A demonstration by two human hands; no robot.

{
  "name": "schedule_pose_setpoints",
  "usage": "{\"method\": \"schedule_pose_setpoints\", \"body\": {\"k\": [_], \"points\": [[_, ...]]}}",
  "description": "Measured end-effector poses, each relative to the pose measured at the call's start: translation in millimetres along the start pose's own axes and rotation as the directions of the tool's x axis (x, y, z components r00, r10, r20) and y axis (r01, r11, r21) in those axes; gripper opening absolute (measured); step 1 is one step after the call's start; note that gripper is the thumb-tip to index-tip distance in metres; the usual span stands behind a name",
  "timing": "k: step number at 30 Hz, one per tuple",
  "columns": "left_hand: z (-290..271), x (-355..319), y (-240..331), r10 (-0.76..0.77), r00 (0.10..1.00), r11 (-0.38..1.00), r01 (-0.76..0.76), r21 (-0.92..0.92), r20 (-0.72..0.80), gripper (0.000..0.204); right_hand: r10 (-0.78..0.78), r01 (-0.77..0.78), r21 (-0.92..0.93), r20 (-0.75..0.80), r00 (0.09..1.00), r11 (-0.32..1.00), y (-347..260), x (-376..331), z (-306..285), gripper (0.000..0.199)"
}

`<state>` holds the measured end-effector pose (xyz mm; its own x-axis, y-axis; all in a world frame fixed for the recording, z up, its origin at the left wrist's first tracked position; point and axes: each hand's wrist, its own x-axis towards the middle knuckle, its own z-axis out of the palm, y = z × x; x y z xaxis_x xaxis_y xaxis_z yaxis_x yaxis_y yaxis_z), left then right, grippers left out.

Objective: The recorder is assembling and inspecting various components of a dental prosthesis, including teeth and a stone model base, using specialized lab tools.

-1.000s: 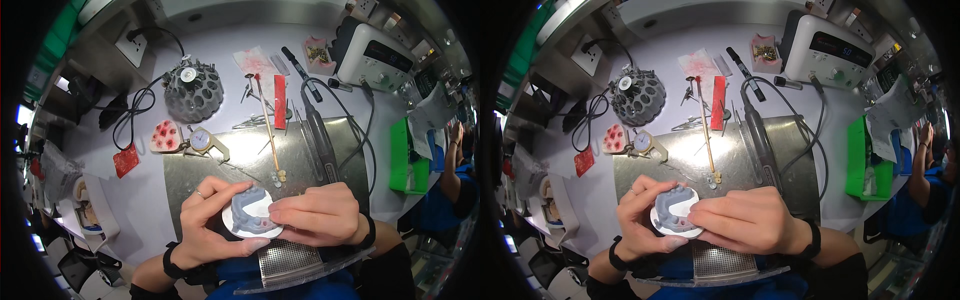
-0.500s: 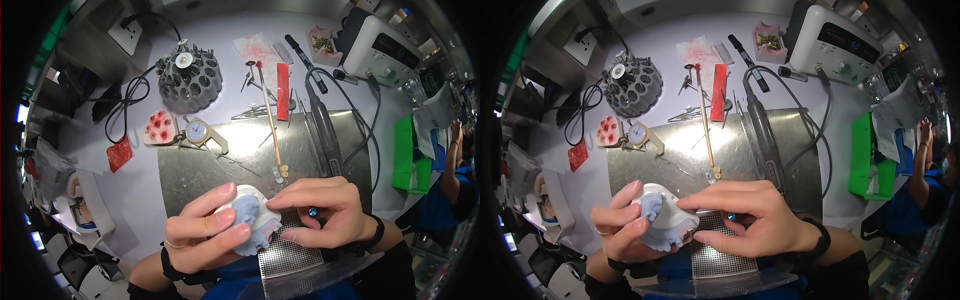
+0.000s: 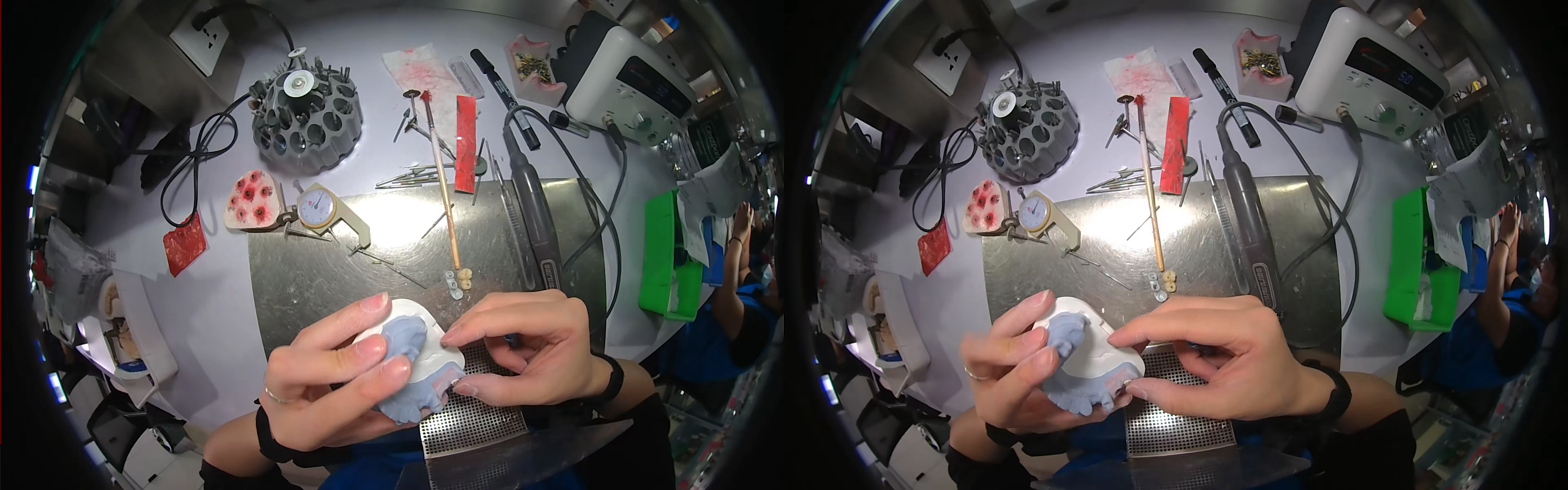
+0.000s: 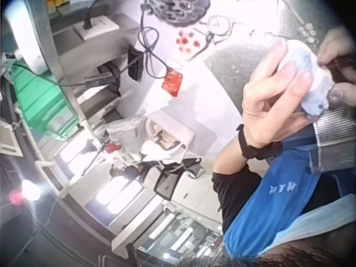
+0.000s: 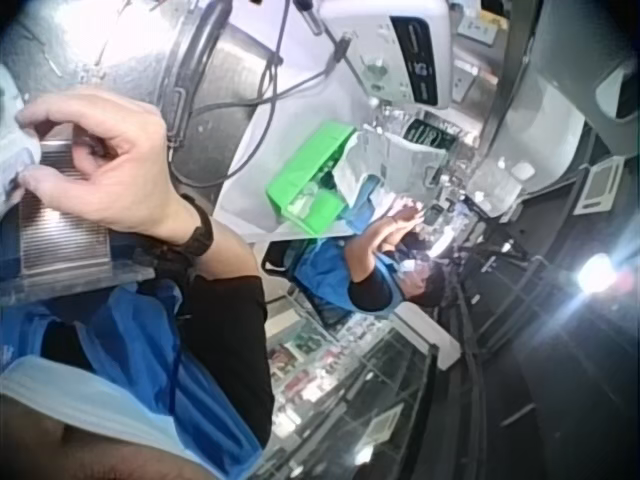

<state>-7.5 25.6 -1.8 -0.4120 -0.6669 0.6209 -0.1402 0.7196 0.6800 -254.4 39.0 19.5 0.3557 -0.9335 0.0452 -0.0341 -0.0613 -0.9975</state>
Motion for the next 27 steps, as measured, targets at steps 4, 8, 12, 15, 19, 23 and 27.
{"method": "schedule_pose_setpoints", "body": {"k": [4, 8, 12, 15, 19, 23, 27], "points": [[-3, 4, -7, -0.113, 0.99, 0.993, 0.111, 0.033, 0.079, 0.087, 0.051, -0.046, -0.107, 0.05, 0.997, 0.993, -3, 4, -7, 0.037], [-4, 3, -15, -0.174, 0.978, 0.981, 0.181, -0.061, 0.116, 0.092, -0.032, 0.04, -0.127, 0.064, 0.997, 0.991, 7, 3, -5, 0.025], [-4, 4, -15, -0.193, 0.975, 0.975, 0.204, -0.088, 0.112, 0.092, -0.125, 0.13, -0.13, 0.043, 0.991, 0.983, 11, 1, -1, 0.026], [-4, 9, -8, -0.298, 0.95, 0.943, 0.309, -0.125, 0.096, 0.08, -0.139, 0.143, -0.132, 0.038, 0.99, 0.981, 12, 0, -1, 0.025], [-5, 9, -9, -0.324, 0.938, 0.937, 0.336, -0.096, 0.124, 0.079, -0.144, 0.147, -0.17, 0.03, 0.989, 0.974, 10, -1, -1, 0.025], [-5, 8, -8, -0.343, 0.93, 0.931, 0.355, -0.085, 0.131, 0.077, -0.158, 0.163, -0.194, 0.038, 0.987, 0.967, 8, 2, -3, 0.025], [-2, 11, -9, -0.312, 0.939, 0.946, 0.322, -0.046, 0.147, 0.074, -0.169, 0.177, -0.204, 0.055, 0.984, 0.963, 8, 3, -6, 0.02]]}}
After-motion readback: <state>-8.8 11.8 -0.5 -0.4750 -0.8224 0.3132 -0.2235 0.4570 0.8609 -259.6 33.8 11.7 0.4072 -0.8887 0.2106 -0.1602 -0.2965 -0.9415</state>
